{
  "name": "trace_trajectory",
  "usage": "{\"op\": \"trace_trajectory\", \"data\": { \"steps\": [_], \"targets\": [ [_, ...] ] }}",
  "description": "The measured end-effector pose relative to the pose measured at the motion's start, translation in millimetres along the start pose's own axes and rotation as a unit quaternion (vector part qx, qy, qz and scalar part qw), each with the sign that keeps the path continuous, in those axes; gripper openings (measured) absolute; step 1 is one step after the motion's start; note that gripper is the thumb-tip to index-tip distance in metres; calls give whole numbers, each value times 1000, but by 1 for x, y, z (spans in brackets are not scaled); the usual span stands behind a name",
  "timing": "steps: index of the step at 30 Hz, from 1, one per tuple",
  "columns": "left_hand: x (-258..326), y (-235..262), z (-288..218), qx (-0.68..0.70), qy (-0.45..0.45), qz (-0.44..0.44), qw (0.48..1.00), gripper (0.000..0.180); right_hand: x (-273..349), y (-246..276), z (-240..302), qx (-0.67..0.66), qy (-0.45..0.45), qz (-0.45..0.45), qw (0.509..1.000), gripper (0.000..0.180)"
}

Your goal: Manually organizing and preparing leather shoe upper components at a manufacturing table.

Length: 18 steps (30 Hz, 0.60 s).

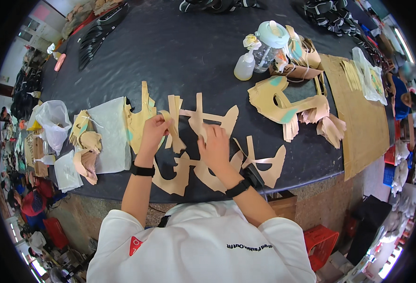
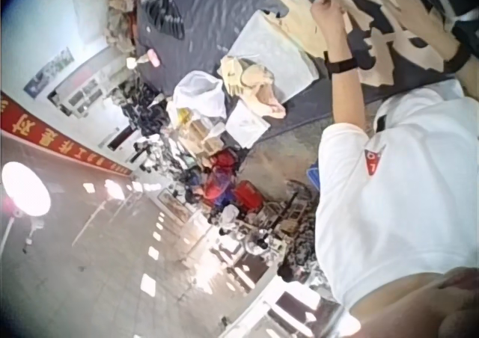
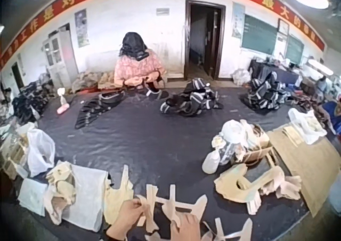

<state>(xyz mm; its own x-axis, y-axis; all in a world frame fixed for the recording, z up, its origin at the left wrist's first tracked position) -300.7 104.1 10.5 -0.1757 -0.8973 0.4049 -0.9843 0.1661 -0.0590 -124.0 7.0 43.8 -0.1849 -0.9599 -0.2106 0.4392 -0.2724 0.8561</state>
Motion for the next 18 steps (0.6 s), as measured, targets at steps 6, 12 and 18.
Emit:
{"op": "trace_trajectory", "data": {
  "steps": [6,12,18],
  "targets": [
    [46,-7,3,63,32,74,995,13,-12,-66,25,-496,-233,247,800,30],
    [92,49,-1,219,-53,-44,973,14,-53,-66,30,-364,-144,154,907,22],
    [138,64,-36,291,-235,19,927,18,-84,-89,30,-227,-84,83,967,42]
  ]
}}
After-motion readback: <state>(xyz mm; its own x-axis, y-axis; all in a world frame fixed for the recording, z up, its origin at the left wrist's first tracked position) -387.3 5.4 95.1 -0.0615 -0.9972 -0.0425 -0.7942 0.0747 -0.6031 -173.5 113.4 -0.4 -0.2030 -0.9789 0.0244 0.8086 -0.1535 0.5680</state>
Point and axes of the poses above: each hand's wrist, its own x-axis away from the middle knuckle, its own y-axis out of the back of the hand, z = x × y, the point moved 8 cm from there along -x, towards the middle knuckle, and after that the axes turned 12 degrees about x, right-handed, at the moved point
